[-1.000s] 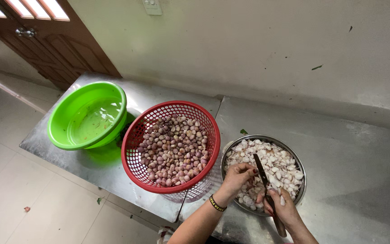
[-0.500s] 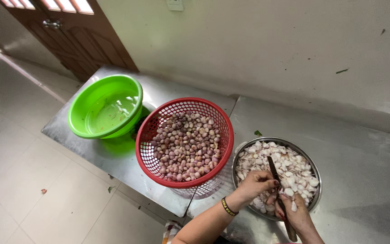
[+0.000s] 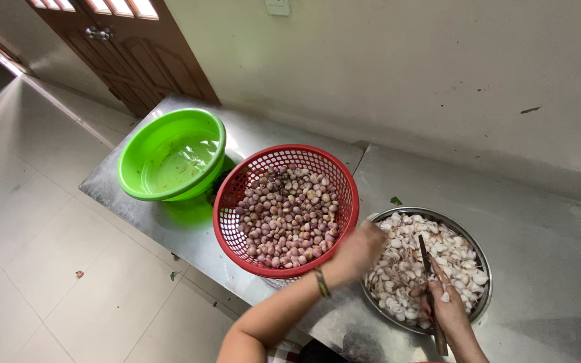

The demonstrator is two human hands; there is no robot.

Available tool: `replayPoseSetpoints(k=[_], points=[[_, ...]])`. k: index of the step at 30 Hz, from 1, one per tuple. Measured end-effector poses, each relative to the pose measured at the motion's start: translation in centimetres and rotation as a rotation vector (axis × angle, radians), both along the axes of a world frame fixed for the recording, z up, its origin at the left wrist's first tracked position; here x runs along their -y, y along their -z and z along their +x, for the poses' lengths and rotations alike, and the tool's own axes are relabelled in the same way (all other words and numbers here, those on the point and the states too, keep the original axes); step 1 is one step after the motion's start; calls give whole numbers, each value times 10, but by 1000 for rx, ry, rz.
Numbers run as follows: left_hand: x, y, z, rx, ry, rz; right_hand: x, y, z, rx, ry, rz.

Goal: The person peels shallots one at a time, using a small knife to trim and remove the outer skins over a metal tray of peeled shallots. They take unpeeled shallots from a red basket, cut off the root end, peel off the skin, and place the peeled shallot on the tray.

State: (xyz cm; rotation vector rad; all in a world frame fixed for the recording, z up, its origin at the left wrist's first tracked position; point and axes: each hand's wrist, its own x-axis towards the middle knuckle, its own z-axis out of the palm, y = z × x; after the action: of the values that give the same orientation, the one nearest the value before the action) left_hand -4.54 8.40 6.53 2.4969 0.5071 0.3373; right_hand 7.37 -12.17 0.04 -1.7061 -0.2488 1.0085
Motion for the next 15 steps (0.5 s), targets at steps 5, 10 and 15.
replayPoseSetpoints(k=[5, 10, 15], points=[[-130, -10, -30, -149, -569, 209, 7, 10, 7, -91, 26, -11], [-183, -7, -70, -356, -628, 317, 13, 28, 5, -130, 54, 132], [-183, -15, -72, -305, -610, -102, 15, 14, -1, -164, 80, 106]])
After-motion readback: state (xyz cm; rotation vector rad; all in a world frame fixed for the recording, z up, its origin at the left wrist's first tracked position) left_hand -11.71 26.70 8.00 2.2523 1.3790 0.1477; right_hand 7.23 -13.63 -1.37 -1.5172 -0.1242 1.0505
